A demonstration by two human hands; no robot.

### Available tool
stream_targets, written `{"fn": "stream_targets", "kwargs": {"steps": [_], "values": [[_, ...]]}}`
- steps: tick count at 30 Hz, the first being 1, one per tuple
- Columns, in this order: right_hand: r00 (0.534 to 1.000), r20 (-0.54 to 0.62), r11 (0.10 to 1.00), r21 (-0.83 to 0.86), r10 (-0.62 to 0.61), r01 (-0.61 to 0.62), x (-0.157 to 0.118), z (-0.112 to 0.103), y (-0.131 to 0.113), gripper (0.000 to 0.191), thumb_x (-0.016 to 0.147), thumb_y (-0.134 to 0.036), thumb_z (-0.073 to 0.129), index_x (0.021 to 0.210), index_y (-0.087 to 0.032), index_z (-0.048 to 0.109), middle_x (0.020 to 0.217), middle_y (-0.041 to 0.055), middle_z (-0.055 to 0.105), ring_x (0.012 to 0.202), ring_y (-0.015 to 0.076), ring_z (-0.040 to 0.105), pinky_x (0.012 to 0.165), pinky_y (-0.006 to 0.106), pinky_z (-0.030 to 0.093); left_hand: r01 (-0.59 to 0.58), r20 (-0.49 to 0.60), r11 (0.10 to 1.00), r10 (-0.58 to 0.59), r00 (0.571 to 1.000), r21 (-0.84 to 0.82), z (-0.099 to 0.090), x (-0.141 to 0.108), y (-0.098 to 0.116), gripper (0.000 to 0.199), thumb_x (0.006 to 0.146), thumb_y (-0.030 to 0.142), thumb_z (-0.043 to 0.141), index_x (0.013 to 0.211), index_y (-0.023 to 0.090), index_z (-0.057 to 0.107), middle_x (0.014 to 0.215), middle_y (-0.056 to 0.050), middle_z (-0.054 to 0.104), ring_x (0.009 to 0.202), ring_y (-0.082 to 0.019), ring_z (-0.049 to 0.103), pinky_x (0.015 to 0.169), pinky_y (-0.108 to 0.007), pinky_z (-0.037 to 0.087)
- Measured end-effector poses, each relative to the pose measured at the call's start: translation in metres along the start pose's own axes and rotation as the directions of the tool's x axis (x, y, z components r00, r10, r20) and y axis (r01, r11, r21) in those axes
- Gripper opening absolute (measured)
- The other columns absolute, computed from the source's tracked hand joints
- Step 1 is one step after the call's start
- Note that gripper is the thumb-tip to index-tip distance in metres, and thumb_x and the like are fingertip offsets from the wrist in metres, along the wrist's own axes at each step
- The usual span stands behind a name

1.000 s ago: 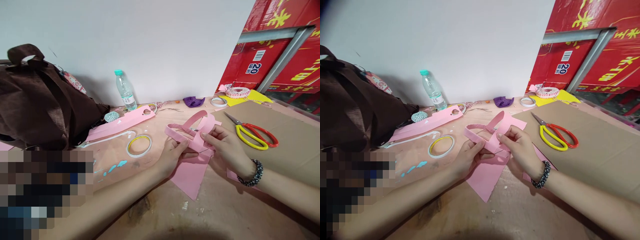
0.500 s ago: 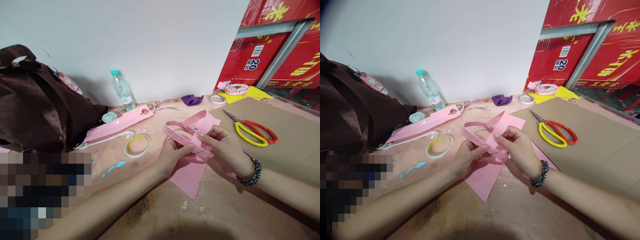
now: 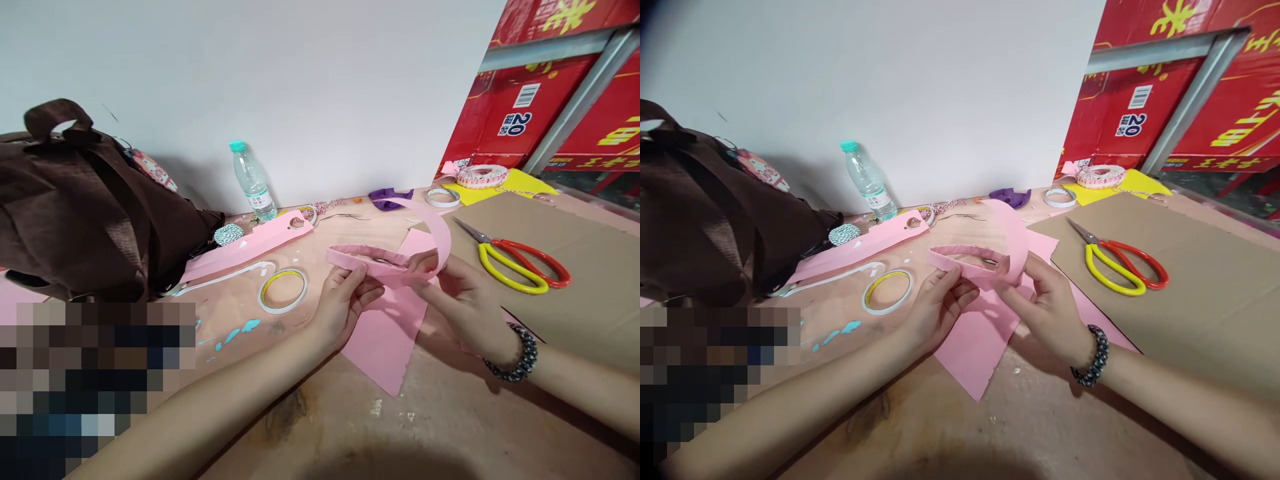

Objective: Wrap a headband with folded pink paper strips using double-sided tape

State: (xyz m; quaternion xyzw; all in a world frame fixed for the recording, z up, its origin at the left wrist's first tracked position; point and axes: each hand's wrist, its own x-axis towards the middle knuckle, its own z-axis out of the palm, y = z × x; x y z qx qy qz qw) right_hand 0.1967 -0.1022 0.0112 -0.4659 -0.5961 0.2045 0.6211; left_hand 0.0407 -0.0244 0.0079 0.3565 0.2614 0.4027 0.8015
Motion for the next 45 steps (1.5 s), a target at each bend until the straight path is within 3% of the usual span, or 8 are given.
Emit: {"fn": "stream_targets", "kwargs": {"steps": [4,11,14,18,21,24,35,45], "values": [[0.984,0.055,0.97,-0.166,-0.169,0.176,-0.002,-0.002,-0.001,0.007,0.084,-0.018,0.065,0.082,-0.024,0.063,0.104,0.0029,0.056,0.102,0.0213,0.053,0.091,0.037,0.041,-0.023,-0.044,0.998,0.021,0.999,-0.058,-0.001,0.001,0.001,0.026,0.069,0.029,0.08,0.082,0.016,0.062,0.076,0.0,0.07,0.07,-0.011,0.066,0.073,-0.023,0.056],[0.982,0.104,0.965,-0.19,-0.161,0.178,0.0,0.0,-0.002,0.008,0.082,-0.017,0.068,0.082,-0.025,0.067,0.107,0.0033,0.057,0.104,0.0217,0.054,0.093,0.038,0.043,-0.054,-0.042,0.995,0.051,0.998,-0.084,-0.003,0.002,0.0,0.028,0.073,0.031,0.077,0.09,0.016,0.06,0.082,-0.001,0.069,0.077,-0.013,0.067,0.078,-0.028,0.056],[0.969,0.145,0.948,-0.22,-0.202,0.231,0.001,0.001,-0.002,0.008,0.08,-0.016,0.069,0.078,-0.024,0.069,0.113,0.0041,0.056,0.109,0.023,0.053,0.096,0.04,0.044,-0.068,0.0,0.996,0.068,0.998,-0.063,-0.002,0.003,0.0,0.033,0.076,0.033,0.075,0.1,0.016,0.059,0.092,-0.005,0.07,0.087,-0.017,0.068,0.082,-0.032,0.055],[0.948,0.194,0.935,-0.204,-0.251,0.289,-0.001,0.002,-0.001,0.01,0.08,-0.014,0.069,0.079,-0.024,0.069,0.119,0.0047,0.054,0.113,0.024,0.052,0.099,0.042,0.043,-0.094,0.022,0.994,0.095,0.995,-0.059,-0.003,0.003,-0.001,0.028,0.08,0.03,0.072,0.101,0.016,0.058,0.091,-0.004,0.07,0.083,-0.015,0.068,0.079,-0.029,0.055],[0.952,0.165,0.935,-0.205,-0.259,0.29,-0.004,0.002,0.0,0.013,0.081,-0.012,0.068,0.082,-0.025,0.068,0.117,0.0031,0.055,0.112,0.023,0.053,0.098,0.041,0.044,-0.108,0.017,0.994,0.108,0.994,-0.037,-0.004,0.002,-0.002,0.025,0.081,0.029,0.071,0.099,0.017,0.058,0.085,-0.002,0.069,0.076,-0.012,0.067,0.076,-0.026,0.055],[0.95,0.078,0.916,-0.251,-0.303,0.313,-0.004,0.002,0.002,0.014,0.081,-0.012,0.067,0.084,-0.025,0.068,0.111,0.0028,0.057,0.107,0.0219,0.055,0.093,0.038,0.046,-0.122,0.0,0.992,0.122,0.993,-0.015,-0.006,0.001,-0.004,0.026,0.08,0.03,0.072,0.098,0.017,0.059,0.091,-0.003,0.07,0.082,-0.014,0.068,0.08,-0.029,0.055],[0.985,-0.123,0.974,-0.207,-0.124,0.097,-0.002,0.0,0.016,0.003,0.085,-0.021,0.068,0.084,-0.022,0.065,0.095,0.0025,0.059,0.093,0.0192,0.056,0.082,0.034,0.045,-0.109,-0.076,0.993,0.112,0.991,0.035,-0.001,-0.001,-0.002,0.026,0.07,0.028,0.079,0.084,0.016,0.06,0.077,-0.002,0.071,0.072,-0.013,0.069,0.071,-0.024,0.056],[0.992,-0.122,0.998,-0.064,0.021,-0.029,-0.001,0.002,0.017,0.007,0.088,-0.027,0.065,0.084,-0.021,0.063,0.092,0.0016,0.059,0.083,0.016,0.057,0.071,0.027,0.046,-0.1,-0.07,0.991,0.106,0.992,0.084,0.0,-0.002,-0.001,0.033,0.067,0.034,0.081,0.085,0.016,0.06,0.078,-0.001,0.071,0.071,-0.013,0.068,0.069,-0.023,0.055]]}}
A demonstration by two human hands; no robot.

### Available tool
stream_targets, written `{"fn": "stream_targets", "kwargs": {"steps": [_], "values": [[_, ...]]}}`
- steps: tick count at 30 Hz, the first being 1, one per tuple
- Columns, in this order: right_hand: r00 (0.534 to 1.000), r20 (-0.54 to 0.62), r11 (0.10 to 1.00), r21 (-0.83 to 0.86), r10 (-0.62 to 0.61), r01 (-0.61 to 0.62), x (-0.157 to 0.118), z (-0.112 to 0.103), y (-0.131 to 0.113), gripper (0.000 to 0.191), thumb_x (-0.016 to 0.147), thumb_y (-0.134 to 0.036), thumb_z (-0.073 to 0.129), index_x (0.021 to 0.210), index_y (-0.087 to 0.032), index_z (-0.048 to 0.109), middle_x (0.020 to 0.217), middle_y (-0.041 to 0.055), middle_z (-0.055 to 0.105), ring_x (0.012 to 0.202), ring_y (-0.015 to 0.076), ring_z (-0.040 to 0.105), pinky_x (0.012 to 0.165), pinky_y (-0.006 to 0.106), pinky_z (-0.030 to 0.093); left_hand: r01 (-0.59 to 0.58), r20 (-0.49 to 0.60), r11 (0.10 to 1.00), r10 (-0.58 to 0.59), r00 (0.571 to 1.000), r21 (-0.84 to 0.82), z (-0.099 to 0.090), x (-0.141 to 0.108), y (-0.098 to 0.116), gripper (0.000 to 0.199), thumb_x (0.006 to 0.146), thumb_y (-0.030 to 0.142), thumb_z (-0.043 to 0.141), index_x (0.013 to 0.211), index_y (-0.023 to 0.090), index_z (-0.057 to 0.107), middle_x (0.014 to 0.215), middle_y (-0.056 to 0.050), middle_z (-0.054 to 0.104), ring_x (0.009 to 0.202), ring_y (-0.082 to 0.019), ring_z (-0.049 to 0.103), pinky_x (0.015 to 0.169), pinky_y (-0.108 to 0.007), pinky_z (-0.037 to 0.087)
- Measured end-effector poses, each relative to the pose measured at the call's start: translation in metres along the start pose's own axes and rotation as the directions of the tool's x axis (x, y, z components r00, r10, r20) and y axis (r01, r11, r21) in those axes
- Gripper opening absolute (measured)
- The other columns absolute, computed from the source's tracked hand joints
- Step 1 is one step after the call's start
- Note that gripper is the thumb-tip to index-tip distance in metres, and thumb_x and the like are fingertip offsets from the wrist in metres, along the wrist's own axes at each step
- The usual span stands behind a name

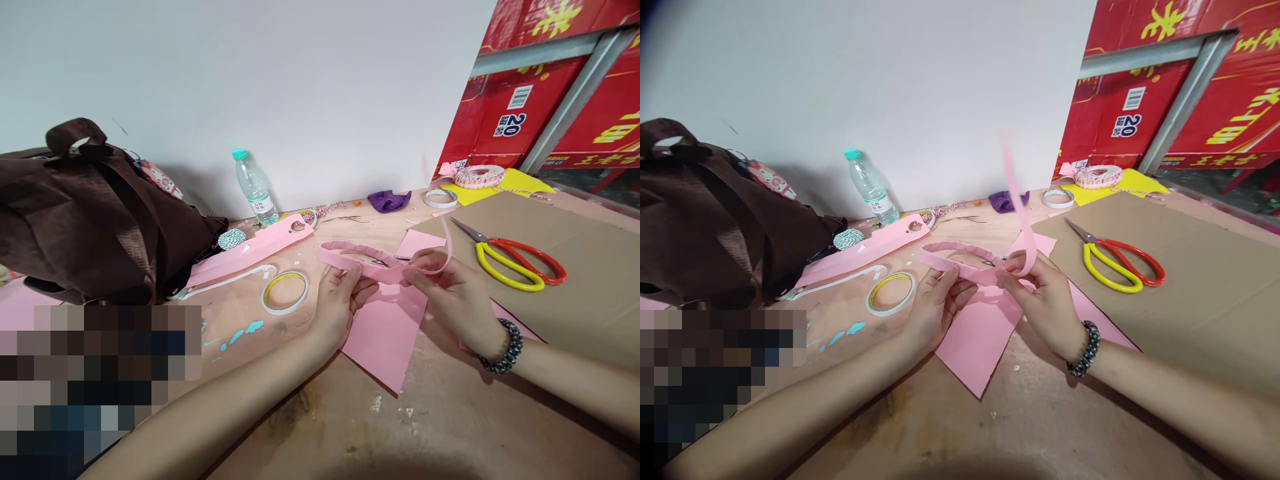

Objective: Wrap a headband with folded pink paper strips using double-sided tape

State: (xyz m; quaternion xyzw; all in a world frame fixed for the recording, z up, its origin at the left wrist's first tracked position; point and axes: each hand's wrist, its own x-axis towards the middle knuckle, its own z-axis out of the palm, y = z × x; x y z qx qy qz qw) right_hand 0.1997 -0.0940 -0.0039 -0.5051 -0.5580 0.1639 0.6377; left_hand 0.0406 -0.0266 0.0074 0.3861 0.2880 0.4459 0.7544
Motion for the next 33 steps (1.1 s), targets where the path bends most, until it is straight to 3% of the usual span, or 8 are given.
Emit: {"fn": "stream_targets", "kwargs": {"steps": [6,10,18,25,30,33], "values": [[0.997,-0.046,0.998,-0.016,0.06,-0.061,0.0033,-0.0011,-0.0019,0.009,0.085,-0.027,0.067,0.08,-0.02,0.064,0.092,0.0015,0.06,0.087,0.0165,0.055,0.078,0.029,0.04,0.005,0.038,1.0,-0.006,0.999,0.03,0.0003,-0.001,0.0003,0.03,0.069,0.034,0.08,0.084,0.015,0.062,0.081,-0.004,0.073,0.074,-0.014,0.07,0.069,-0.023,0.056],[0.984,-0.04,0.984,0.048,0.172,-0.17,0.0021,-0.0005,0.0001,0.012,0.085,-0.031,0.066,0.086,-0.019,0.063,0.095,0.0024,0.063,0.084,0.0161,0.056,0.072,0.028,0.042,0.007,0.061,0.999,-0.009,0.998,0.047,-0.0006,0.0001,-0.0003,0.03,0.07,0.035,0.079,0.085,0.015,0.063,0.081,-0.006,0.074,0.073,-0.016,0.071,0.068,-0.024,0.056],[0.93,0.084,0.904,0.216,0.359,-0.369,0.0032,0.0025,0.0003,0.028,0.082,-0.044,0.067,0.084,-0.018,0.055,0.071,0.0001,0.058,0.057,0.0117,0.051,0.05,0.022,0.04,0.005,0.094,0.998,-0.011,0.996,0.062,0.0017,-0.0012,0.0006,0.028,0.073,0.033,0.077,0.087,0.013,0.064,0.082,-0.008,0.074,0.071,-0.017,0.071,0.067,-0.025,0.057],[0.925,0.157,0.892,0.25,0.346,-0.376,0.0064,0.0039,-0.0035,0.03,0.083,-0.046,0.065,0.083,-0.018,0.054,0.077,0.0015,0.06,0.068,0.0146,0.057,0.059,0.025,0.047,0.013,0.087,0.998,-0.019,0.996,0.067,-0.0013,0.0,0.0015,0.031,0.07,0.036,0.079,0.087,0.015,0.063,0.072,-0.003,0.071,0.065,-0.014,0.068,0.063,-0.022,0.056],[0.933,0.238,0.927,0.198,0.27,-0.318,0.0061,0.0035,-0.0047,0.026,0.078,-0.037,0.073,0.088,-0.017,0.06,0.084,0.0028,0.062,0.078,0.0175,0.059,0.069,0.028,0.049,0.007,0.095,0.996,-0.015,0.995,0.084,-0.0027,0.0002,-0.0002,0.033,0.072,0.035,0.078,0.093,0.016,0.062,0.07,-0.001,0.069,0.06,-0.013,0.066,0.057,-0.022,0.053],[0.944,0.228,0.948,0.157,0.238,-0.277,0.0046,0.0027,-0.0052,0.022,0.08,-0.036,0.071,0.076,-0.016,0.062,0.076,0.0024,0.062,0.072,0.0163,0.058,0.065,0.026,0.048,-0.009,0.094,0.996,0.0,0.996,0.093,-0.0022,-0.0018,-0.0008,0.036,0.071,0.037,0.078,0.095,0.016,0.061,0.069,0.0,0.068,0.056,-0.012,0.063,0.054,-0.021,0.052]]}}
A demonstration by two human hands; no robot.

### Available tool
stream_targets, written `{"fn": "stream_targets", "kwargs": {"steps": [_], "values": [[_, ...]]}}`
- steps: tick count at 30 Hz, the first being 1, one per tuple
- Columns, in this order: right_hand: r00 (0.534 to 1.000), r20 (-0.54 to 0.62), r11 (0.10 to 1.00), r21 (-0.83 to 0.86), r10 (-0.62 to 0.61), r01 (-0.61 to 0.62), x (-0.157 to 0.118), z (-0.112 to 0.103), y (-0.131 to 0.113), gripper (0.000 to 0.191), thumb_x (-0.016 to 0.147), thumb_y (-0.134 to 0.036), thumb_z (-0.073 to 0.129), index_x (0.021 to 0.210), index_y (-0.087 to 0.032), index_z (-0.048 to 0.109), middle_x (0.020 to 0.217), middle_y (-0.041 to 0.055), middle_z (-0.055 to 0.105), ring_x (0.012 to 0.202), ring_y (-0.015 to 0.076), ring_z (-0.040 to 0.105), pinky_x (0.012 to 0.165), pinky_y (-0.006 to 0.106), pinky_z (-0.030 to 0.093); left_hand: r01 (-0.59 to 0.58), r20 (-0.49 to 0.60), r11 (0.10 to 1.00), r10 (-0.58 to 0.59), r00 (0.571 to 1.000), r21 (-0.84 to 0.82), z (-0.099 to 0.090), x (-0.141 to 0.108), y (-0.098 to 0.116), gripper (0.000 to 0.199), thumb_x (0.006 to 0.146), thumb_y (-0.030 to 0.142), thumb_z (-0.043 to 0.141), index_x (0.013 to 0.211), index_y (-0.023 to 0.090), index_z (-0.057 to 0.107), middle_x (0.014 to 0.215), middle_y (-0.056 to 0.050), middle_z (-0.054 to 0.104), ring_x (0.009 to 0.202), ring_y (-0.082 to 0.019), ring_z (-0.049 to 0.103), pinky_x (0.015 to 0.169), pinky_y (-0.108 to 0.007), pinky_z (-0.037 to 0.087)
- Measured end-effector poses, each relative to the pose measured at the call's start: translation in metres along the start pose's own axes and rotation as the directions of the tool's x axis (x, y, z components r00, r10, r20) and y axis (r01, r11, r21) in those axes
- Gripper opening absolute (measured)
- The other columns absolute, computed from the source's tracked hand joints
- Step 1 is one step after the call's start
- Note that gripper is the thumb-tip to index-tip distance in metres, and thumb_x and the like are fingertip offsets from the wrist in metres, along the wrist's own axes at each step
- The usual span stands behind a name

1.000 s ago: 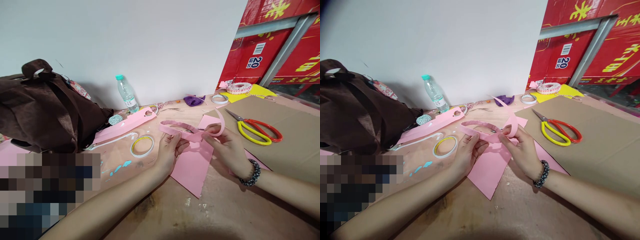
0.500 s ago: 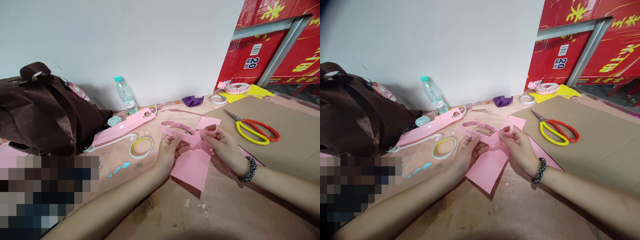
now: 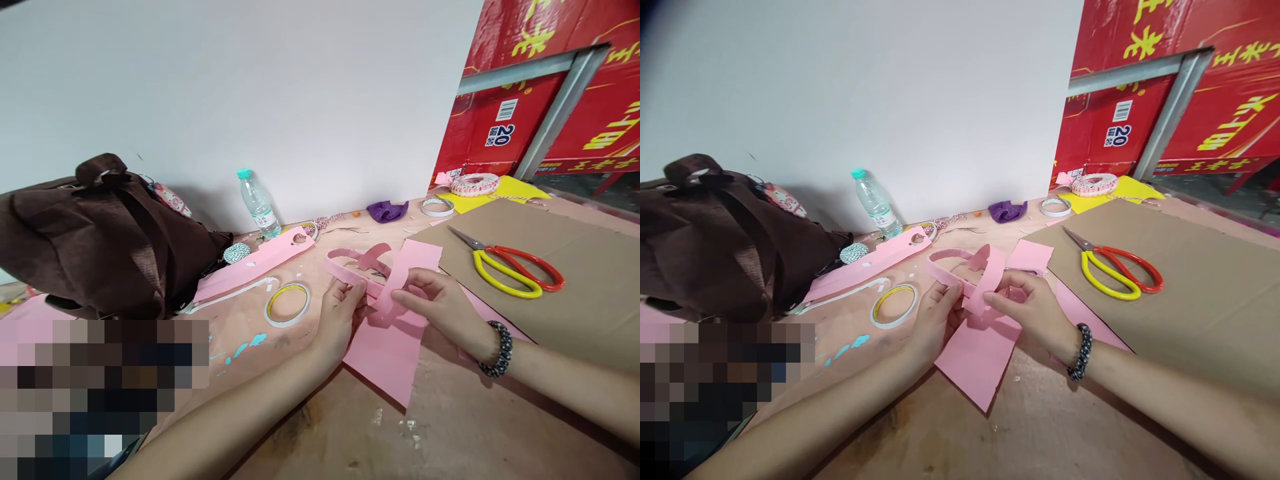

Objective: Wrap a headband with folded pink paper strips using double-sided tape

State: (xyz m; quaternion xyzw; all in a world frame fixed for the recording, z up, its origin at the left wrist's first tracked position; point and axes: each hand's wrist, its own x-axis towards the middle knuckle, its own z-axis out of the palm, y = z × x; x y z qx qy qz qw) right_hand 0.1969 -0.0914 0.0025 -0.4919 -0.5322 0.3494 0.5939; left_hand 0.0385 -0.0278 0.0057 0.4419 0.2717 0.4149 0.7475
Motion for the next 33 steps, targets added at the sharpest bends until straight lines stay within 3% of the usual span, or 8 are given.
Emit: {"fn": "stream_targets", "kwargs": {"steps": [6,11,15,18,21,25,30,33], "values": [[0.993,-0.097,0.997,-0.033,-0.072,0.07,-0.003,-0.002,0.006,0.024,0.09,-0.037,0.06,0.076,-0.018,0.055,0.068,-0.0005,0.056,0.06,0.0135,0.052,0.052,0.024,0.042,0.011,-0.007,1.0,-0.011,1.0,-0.008,-0.001,-0.001,0.001,0.033,0.072,0.037,0.078,0.09,0.016,0.06,0.074,-0.002,0.07,0.061,-0.013,0.067,0.059,-0.022,0.053],[0.962,0.022,0.952,-0.142,-0.271,0.272,-0.006,-0.002,-0.001,0.006,0.086,-0.023,0.061,0.089,-0.022,0.066,0.093,0.0027,0.061,0.091,0.0192,0.058,0.08,0.033,0.046,-0.009,-0.016,0.998,0.008,1.0,-0.058,-0.001,-0.002,0.002,0.029,0.077,0.036,0.074,0.091,0.015,0.061,0.082,-0.005,0.071,0.07,-0.013,0.068,0.067,-0.022,0.054],[0.761,0.275,0.632,-0.431,-0.588,0.644,-0.011,-0.001,-0.006,0.019,0.08,-0.01,0.06,0.09,-0.026,0.066,0.116,0.0046,0.056,0.112,0.0249,0.049,0.091,0.043,0.041,-0.028,-0.024,0.994,0.025,0.999,-0.107,-0.002,-0.003,0.001,0.028,0.08,0.036,0.071,0.097,0.017,0.06,0.085,-0.004,0.071,0.07,-0.013,0.068,0.064,-0.022,0.052],[0.661,0.492,0.45,-0.488,-0.566,0.748,-0.014,0.002,-0.008,0.014,0.077,-0.01,0.059,0.081,-0.023,0.062,0.12,0.0045,0.055,0.119,0.0283,0.045,0.099,0.051,0.035,-0.029,-0.052,0.992,0.023,0.998,-0.125,-0.003,-0.002,0.0,0.026,0.077,0.035,0.074,0.091,0.018,0.06,0.077,0.0,0.07,0.062,-0.011,0.065,0.06,-0.02,0.049],[0.67,0.54,0.424,-0.52,-0.508,0.741,-0.017,0.005,-0.01,0.009,0.08,-0.014,0.061,0.083,-0.022,0.06,0.114,0.0047,0.058,0.114,0.0261,0.049,0.101,0.051,0.034,-0.029,-0.067,0.992,0.02,0.998,-0.125,-0.001,-0.002,0.002,0.027,0.075,0.036,0.075,0.084,0.016,0.059,0.069,0.001,0.067,0.056,-0.01,0.061,0.056,-0.02,0.047],[0.706,0.341,0.435,-0.6,-0.621,0.672,-0.016,0.001,-0.005,0.025,0.083,-0.019,0.063,0.106,-0.025,0.058,0.117,0.0068,0.056,0.112,0.028,0.049,0.094,0.05,0.038,-0.023,-0.062,0.995,0.017,0.998,-0.101,0.003,-0.005,0.005,0.032,0.071,0.039,0.078,0.085,0.015,0.061,0.067,0.0,0.067,0.055,-0.013,0.061,0.053,-0.022,0.045],[0.833,0.194,0.627,-0.576,-0.519,0.525,-0.01,-0.002,-0.001,0.02,0.093,-0.019,0.056,0.112,-0.023,0.052,0.1,0.0051,0.059,0.097,0.0216,0.055,0.08,0.038,0.046,-0.027,-0.025,0.998,0.026,0.999,-0.053,0.008,-0.01,0.005,0.031,0.069,0.038,0.079,0.083,0.015,0.064,0.074,-0.003,0.069,0.064,-0.014,0.063,0.059,-0.023,0.048],[0.848,0.146,0.679,-0.537,-0.51,0.501,-0.01,0.0,-0.003,0.012,0.094,-0.018,0.055,0.106,-0.022,0.054,0.092,0.0033,0.059,0.087,0.0187,0.056,0.075,0.034,0.047,-0.031,0.024,1.0,0.031,0.999,-0.001,0.01,-0.013,0.008,0.029,0.062,0.028,0.083,0.081,0.013,0.068,0.075,-0.004,0.07,0.067,-0.014,0.064,0.064,-0.023,0.048]]}}
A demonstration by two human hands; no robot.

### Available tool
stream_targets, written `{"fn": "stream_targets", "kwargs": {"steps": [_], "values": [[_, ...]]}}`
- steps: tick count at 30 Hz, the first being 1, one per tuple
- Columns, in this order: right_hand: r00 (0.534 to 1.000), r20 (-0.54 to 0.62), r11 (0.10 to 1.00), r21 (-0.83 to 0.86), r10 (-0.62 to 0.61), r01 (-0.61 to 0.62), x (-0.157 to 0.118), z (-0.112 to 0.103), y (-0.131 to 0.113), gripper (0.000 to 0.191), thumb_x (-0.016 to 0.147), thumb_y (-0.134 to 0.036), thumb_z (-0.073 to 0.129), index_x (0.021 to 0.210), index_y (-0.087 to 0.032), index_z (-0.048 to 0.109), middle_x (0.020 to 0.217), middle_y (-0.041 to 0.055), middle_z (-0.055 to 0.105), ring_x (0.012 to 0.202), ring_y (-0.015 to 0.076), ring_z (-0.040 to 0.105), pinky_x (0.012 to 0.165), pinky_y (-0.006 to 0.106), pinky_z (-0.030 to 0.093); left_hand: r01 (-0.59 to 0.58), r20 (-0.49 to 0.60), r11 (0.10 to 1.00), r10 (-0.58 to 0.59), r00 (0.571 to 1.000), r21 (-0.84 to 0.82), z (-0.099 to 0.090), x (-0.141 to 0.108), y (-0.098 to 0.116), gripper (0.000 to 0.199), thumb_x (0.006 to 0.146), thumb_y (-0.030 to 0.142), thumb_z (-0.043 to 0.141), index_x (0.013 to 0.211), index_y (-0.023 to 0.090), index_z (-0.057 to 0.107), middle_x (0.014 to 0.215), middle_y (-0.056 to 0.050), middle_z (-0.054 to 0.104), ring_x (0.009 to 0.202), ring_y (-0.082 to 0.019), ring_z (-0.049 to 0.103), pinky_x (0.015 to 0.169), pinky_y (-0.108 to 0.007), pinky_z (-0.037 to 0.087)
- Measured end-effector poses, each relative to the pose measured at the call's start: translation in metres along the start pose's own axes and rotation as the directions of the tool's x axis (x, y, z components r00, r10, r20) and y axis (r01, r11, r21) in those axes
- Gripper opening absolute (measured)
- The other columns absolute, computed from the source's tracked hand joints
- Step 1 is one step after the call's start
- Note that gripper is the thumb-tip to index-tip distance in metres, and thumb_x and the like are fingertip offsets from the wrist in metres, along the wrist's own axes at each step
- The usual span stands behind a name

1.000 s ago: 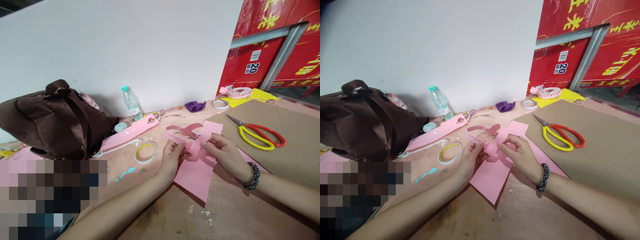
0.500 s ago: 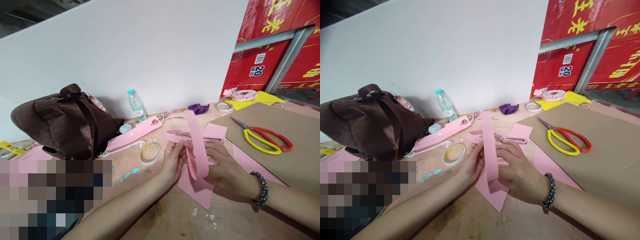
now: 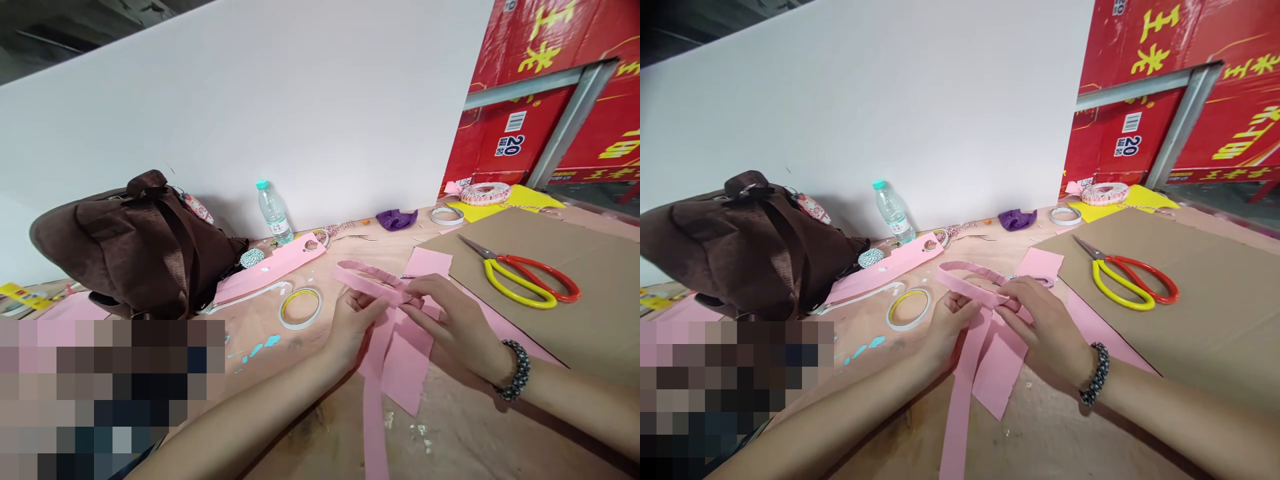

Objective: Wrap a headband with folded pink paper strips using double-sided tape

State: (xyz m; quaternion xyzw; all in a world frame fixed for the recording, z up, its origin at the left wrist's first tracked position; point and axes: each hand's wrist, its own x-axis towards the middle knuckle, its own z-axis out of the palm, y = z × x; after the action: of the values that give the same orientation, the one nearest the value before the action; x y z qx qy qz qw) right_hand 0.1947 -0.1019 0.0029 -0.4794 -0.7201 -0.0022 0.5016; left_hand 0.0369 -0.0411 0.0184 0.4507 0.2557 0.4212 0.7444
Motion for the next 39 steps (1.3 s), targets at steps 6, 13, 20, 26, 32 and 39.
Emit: {"fn": "stream_targets", "kwargs": {"steps": [6,13,20,26,32,39], "values": [[0.999,0.041,1.0,0.017,-0.027,0.027,-0.001,-0.001,-0.001,0.023,0.09,-0.022,0.062,0.111,-0.024,0.053,0.103,0.0048,0.061,0.098,0.0226,0.059,0.079,0.036,0.05,-0.027,0.039,0.992,0.022,0.999,0.122,0.003,-0.004,0.009,0.026,0.06,0.023,0.084,0.081,0.014,0.07,0.081,-0.005,0.071,0.078,-0.019,0.065,0.07,-0.027,0.048],[1.0,-0.019,1.0,0.011,-0.019,0.019,-0.002,-0.001,-0.002,0.014,0.095,-0.023,0.055,0.109,-0.025,0.053,0.097,0.0041,0.061,0.089,0.0192,0.06,0.071,0.03,0.05,0.007,0.032,0.987,-0.012,0.999,0.161,0.001,-0.004,0.0,0.021,0.059,0.022,0.083,0.075,0.014,0.073,0.072,-0.004,0.071,0.068,-0.015,0.062,0.067,-0.025,0.047],[0.999,0.004,0.998,0.037,0.043,-0.043,-0.006,0.001,-0.002,0.011,0.096,-0.024,0.054,0.107,-0.027,0.052,0.087,0.0002,0.057,0.078,0.0163,0.058,0.069,0.029,0.047,-0.051,0.009,0.971,0.05,0.999,0.236,-0.001,-0.004,-0.001,0.011,0.069,0.025,0.074,0.071,0.014,0.074,0.074,-0.005,0.071,0.072,-0.017,0.061,0.07,-0.026,0.047],[0.997,0.056,0.994,0.085,0.057,-0.062,-0.008,0.003,-0.003,0.009,0.096,-0.022,0.052,0.105,-0.025,0.051,0.09,-0.0006,0.056,0.081,0.014,0.056,0.071,0.026,0.046,-0.06,-0.024,0.958,0.069,0.997,0.282,-0.004,-0.003,-0.003,0.013,0.068,0.023,0.072,0.059,0.014,0.069,0.062,0.0,0.063,0.061,-0.013,0.052,0.061,-0.023,0.041],[0.992,0.102,0.99,0.115,0.07,-0.081,-0.009,0.002,-0.005,0.009,0.098,-0.025,0.05,0.108,-0.025,0.05,0.091,-0.0011,0.055,0.08,0.0122,0.054,0.072,0.024,0.044,-0.058,-0.019,0.955,0.066,0.998,0.291,-0.003,-0.003,-0.007,0.015,0.069,0.022,0.068,0.059,0.013,0.062,0.061,0.002,0.054,0.059,-0.01,0.044,0.059,-0.022,0.038],[0.986,0.124,0.986,0.111,0.108,-0.122,-0.01,0.003,-0.004,0.006,0.099,-0.027,0.049,0.105,-0.025,0.05,0.085,-0.002,0.053,0.073,0.0124,0.052,0.066,0.025,0.043,-0.083,-0.023,0.941,0.095,0.995,0.328,-0.004,-0.003,-0.008,0.014,0.071,0.022,0.065,0.061,0.013,0.061,0.063,0.002,0.053,0.061,-0.01,0.043,0.058,-0.022,0.037]]}}
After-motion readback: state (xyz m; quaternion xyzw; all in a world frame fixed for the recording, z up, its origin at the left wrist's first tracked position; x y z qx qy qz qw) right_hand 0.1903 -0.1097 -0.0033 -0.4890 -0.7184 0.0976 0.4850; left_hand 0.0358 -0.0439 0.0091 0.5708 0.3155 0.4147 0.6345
